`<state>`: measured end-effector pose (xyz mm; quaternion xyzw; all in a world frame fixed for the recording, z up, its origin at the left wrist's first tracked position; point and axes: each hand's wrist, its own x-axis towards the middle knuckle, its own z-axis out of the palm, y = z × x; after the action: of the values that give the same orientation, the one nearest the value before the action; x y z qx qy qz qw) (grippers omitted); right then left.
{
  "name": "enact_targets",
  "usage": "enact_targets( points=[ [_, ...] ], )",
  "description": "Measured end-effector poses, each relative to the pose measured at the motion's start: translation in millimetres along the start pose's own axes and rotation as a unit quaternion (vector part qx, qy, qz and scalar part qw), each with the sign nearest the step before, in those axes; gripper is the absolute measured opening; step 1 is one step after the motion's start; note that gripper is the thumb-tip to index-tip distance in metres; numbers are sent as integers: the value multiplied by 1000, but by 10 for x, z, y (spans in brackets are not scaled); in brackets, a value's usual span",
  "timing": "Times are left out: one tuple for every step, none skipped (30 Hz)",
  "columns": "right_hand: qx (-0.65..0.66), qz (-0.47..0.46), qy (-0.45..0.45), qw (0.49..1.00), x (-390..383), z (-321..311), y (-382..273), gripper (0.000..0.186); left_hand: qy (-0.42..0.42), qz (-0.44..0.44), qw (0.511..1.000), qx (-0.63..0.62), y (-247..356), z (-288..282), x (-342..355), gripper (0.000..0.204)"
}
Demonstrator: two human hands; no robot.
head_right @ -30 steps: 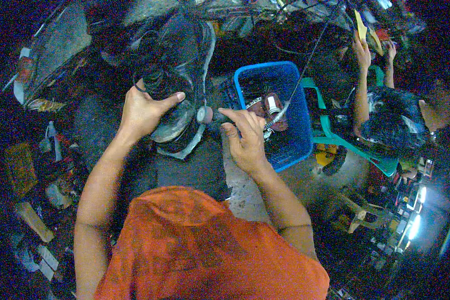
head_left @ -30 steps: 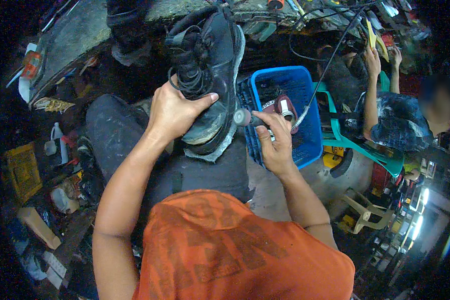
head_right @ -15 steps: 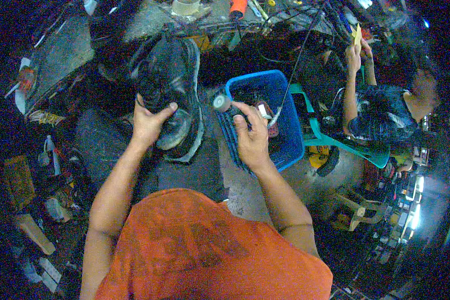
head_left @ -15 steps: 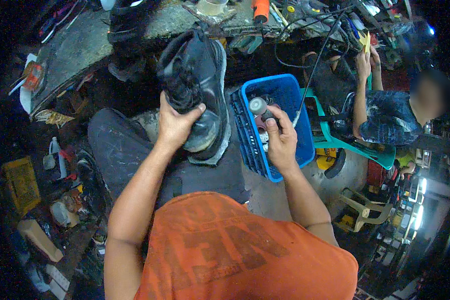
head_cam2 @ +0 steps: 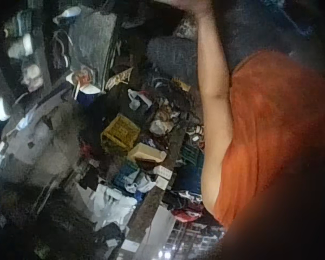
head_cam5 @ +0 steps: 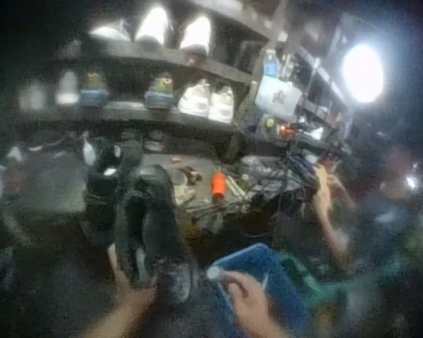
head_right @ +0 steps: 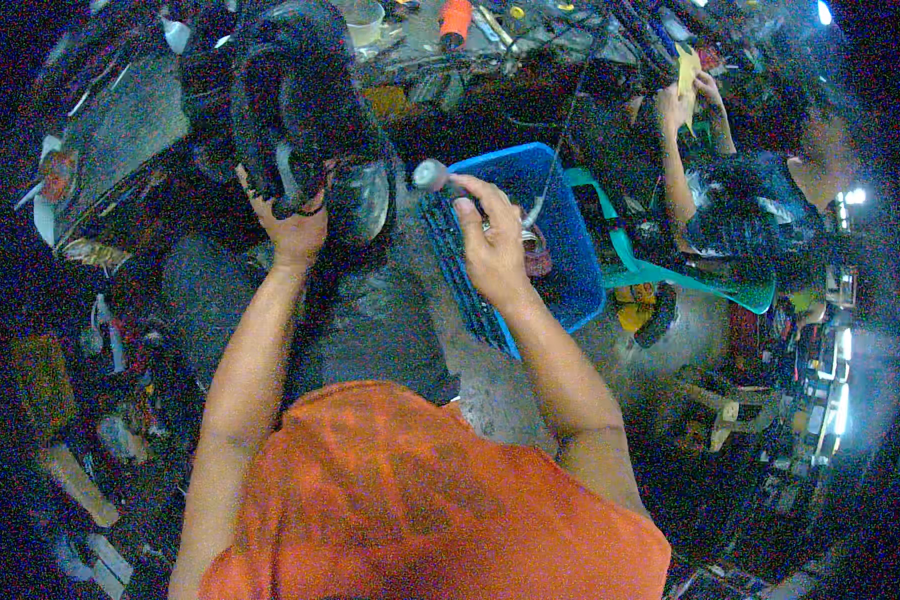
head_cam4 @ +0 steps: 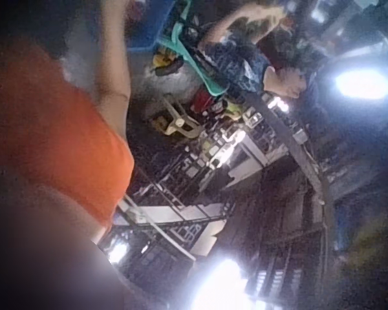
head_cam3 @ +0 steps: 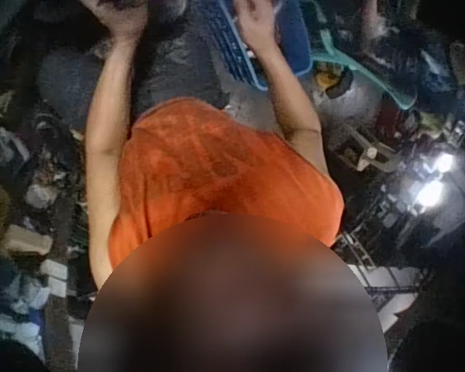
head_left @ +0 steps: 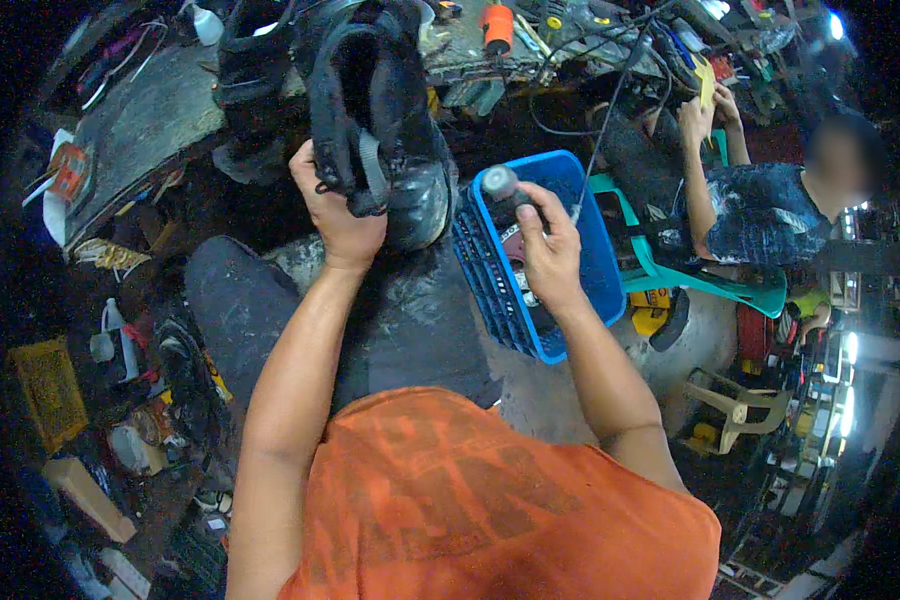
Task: The person uses a rotary grinding tool to smooth and shape the toe and side areas of a black shoe. They hold the shoe with one hand and guide the tool with the other, repeatedly repositioning the shoe to access different surfaces.
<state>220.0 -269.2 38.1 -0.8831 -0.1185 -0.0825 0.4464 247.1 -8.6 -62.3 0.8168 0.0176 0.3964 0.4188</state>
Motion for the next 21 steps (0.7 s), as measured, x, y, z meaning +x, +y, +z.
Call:
enact_targets(
  points=[
    [15,23,-18,999,19,26,31,28,7,-94,983,-156,0,32,-19,80],
    [2,6,-30,1000,36,53,58,27,25,-150,958,-243,10,65,-51,79],
    [-18,-11,-41,999,54,65,79,28,16,-123,976,-181,1,47,-96,79],
    [-37,-30,-52,998,76,74,94,28,-5,-110,987,-115,-11,34,-136,78],
    [-49,-44,-56,996,90,88,103,28,-11,-111,991,-77,-24,17,-176,76],
    [-61,-47,-62,995,101,85,104,28,-9,-107,990,-90,-39,-10,-207,74],
    [-71,-48,-68,994,111,88,100,28,-6,-103,991,-90,-47,-26,-226,71],
    [-79,-55,-75,992,119,90,94,28,-4,-98,992,-85,-48,-49,-241,68],
    [-83,-49,-73,993,122,96,85,28,-1,-93,992,-81,-35,-68,-243,65],
    [-84,-47,-69,993,120,105,78,28,2,-87,993,-78,-10,-79,-238,62],
    [-82,-42,-64,994,117,108,73,28,5,-81,994,-76,29,-96,-229,60],
    [-93,-54,-62,992,112,109,70,28,2,-68,992,-102,79,-115,-214,60],
    [-99,-62,-60,991,97,118,67,27,28,-15,998,-61,133,-130,-199,59],
    [-106,-69,-58,990,83,125,65,27,35,6,998,-61,187,-134,-174,59],
    [-111,-68,-62,990,83,135,71,27,36,11,997,-68,236,-131,-152,59],
    [-110,-66,-62,990,85,147,76,27,36,10,996,-82,281,-110,-131,60],
    [-109,-67,-60,990,88,156,81,27,34,5,995,-93,309,-95,-111,60],
    [-107,-69,-58,990,93,163,84,27,34,3,995,-99,332,-79,-101,60],
    [-109,-64,-61,990,95,165,84,27,33,2,994,-104,336,-64,-91,60],
    [-109,-59,-65,990,98,167,81,27,31,2,994,-108,337,-41,-88,60],
    [-108,-54,-68,990,104,168,79,27,30,1,993,-110,331,-37,-96,60]
  ],
)
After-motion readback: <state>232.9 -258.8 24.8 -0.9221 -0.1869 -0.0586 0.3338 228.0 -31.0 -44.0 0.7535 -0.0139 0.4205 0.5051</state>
